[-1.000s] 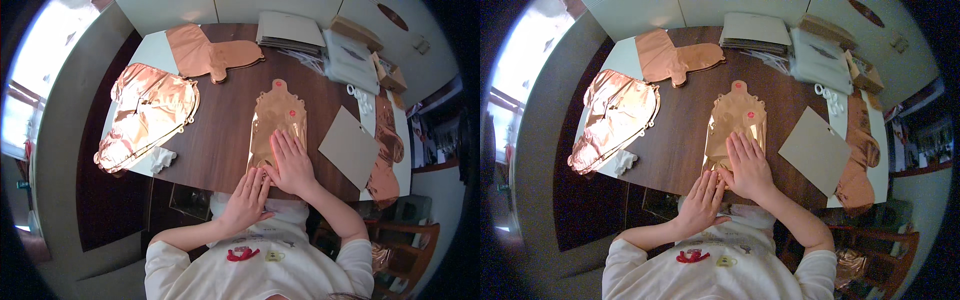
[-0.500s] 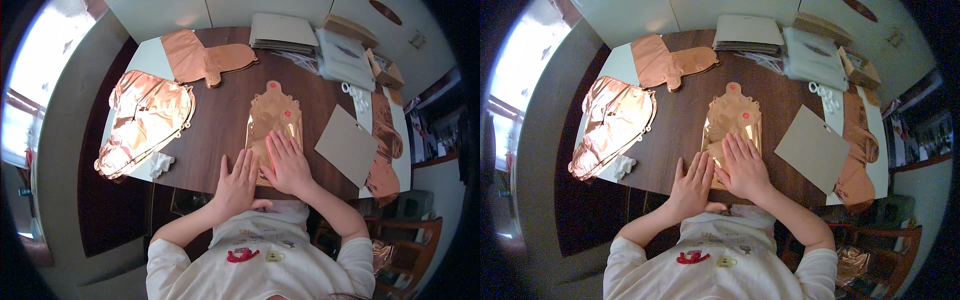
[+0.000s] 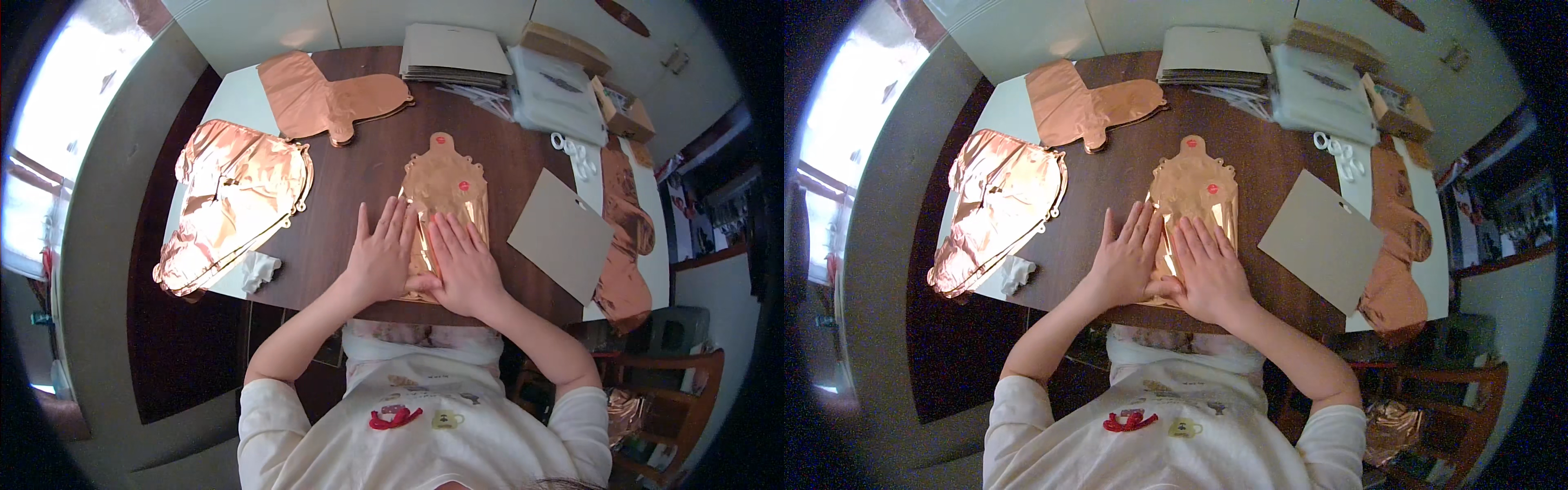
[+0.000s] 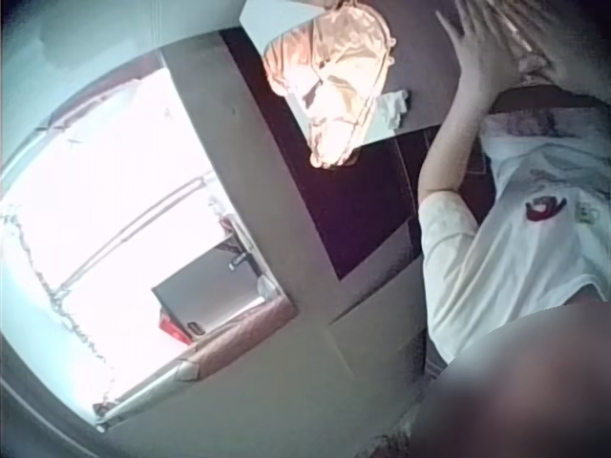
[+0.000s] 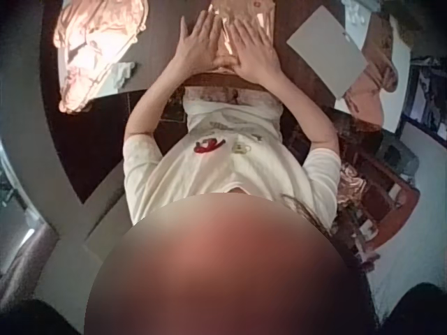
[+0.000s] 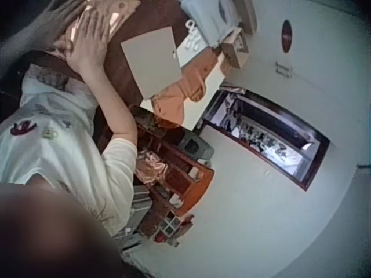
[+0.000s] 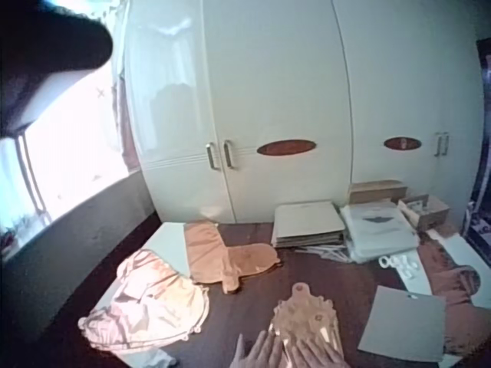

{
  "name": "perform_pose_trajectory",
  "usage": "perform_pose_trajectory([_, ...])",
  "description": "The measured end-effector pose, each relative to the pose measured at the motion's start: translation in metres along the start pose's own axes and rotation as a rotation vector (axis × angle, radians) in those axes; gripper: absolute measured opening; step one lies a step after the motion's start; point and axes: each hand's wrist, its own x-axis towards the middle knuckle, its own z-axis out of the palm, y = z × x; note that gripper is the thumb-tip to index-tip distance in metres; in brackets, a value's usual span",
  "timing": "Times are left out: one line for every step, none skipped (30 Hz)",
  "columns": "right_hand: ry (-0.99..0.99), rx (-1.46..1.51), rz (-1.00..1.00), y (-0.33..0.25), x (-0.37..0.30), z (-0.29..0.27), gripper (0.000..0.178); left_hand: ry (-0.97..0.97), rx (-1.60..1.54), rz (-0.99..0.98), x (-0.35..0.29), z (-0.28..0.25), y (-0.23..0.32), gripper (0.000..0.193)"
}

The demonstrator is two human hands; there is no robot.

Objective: Folding foil balloons and inserting them into plastic sleeves with cardboard backings.

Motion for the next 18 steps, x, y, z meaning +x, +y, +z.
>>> perform_pose_trajectory([-0.003, -0.001, 0.001, 0.000, 0.001, 0.000, 0.070, -0.019, 0.013, -0.001, 0.003, 0.000, -0.003, 0.111])
perform_pose_trajectory([-0.001, -0.001, 0.003, 0.000, 0.001, 0.000, 0.070, -0.018, 0.014, 0.001, 0.007, 0.000, -0.006, 0.111])
perform_pose_trajectory([0.008, 0.005, 0.007, 0.000, 0.001, 0.001, 0.070, 0.003, 0.005, 0.007, 0.010, 0.001, -0.010, 0.110])
perform_pose_trajectory([0.017, 0.011, 0.010, 0.000, 0.001, 0.001, 0.070, 0.024, -0.004, 0.013, 0.014, 0.003, -0.013, 0.110])
perform_pose_trajectory([0.018, 0.010, 0.012, -0.001, 0.001, 0.001, 0.070, 0.024, -0.003, 0.015, 0.017, 0.005, -0.017, 0.110])
perform_pose_trajectory([0.025, 0.012, 0.016, -0.001, 0.001, 0.001, 0.070, 0.039, -0.011, 0.014, 0.020, 0.007, -0.020, 0.109])
perform_pose_trajectory([0.032, 0.014, 0.019, -0.001, 0.001, 0.001, 0.070, 0.054, -0.019, 0.013, 0.024, 0.008, -0.023, 0.108])
perform_pose_trajectory([0.034, 0.013, 0.019, -0.001, 0.001, 0.001, 0.070, 0.056, -0.018, 0.013, 0.026, 0.010, -0.024, 0.108])
perform_pose_trajectory([0.040, 0.008, 0.018, -0.002, 0.000, 0.001, 0.069, 0.053, -0.009, 0.005, 0.029, 0.011, -0.026, 0.107])
perform_pose_trajectory([0.048, 0.002, 0.018, -0.002, 0.000, 0.001, 0.069, 0.052, 0.000, -0.002, 0.032, 0.011, -0.028, 0.106])
perform_pose_trajectory([0.051, 0.000, 0.017, -0.002, 0.000, 0.001, 0.069, 0.055, 0.003, -0.002, 0.035, 0.011, -0.030, 0.106])
perform_pose_trajectory([0.048, 0.000, 0.009, -0.002, 0.000, 0.001, 0.069, 0.054, -0.017, -0.034, 0.039, 0.011, -0.032, 0.103])
perform_pose_trajectory([0.045, 0.000, 0.002, -0.002, 0.001, 0.001, 0.070, 0.054, -0.037, -0.065, 0.041, 0.009, -0.034, 0.100])
perform_pose_trajectory([0.050, -0.001, -0.002, -0.002, 0.001, 0.002, 0.070, 0.058, -0.032, -0.067, 0.040, 0.007, -0.034, 0.100])
perform_pose_trajectory([0.034, 0.000, -0.004, -0.004, 0.001, 0.004, 0.070, 0.080, -0.031, -0.102, 0.036, 0.005, -0.034, 0.097])
perform_pose_trajectory([0.021, -0.004, -0.001, -0.003, 0.002, 0.005, 0.070, 0.107, -0.031, -0.131, 0.035, 0.004, -0.033, 0.095])
perform_pose_trajectory([0.001, -0.028, 0.012, -0.002, -0.002, 0.005, 0.069, 0.165, 0.006, -0.074, 0.028, -0.007, -0.019, 0.091])
perform_pose_trajectory([0.014, -0.041, 0.026, 0.001, -0.005, 0.003, 0.069, 0.150, -0.065, -0.026, 0.020, -0.017, -0.003, 0.091])
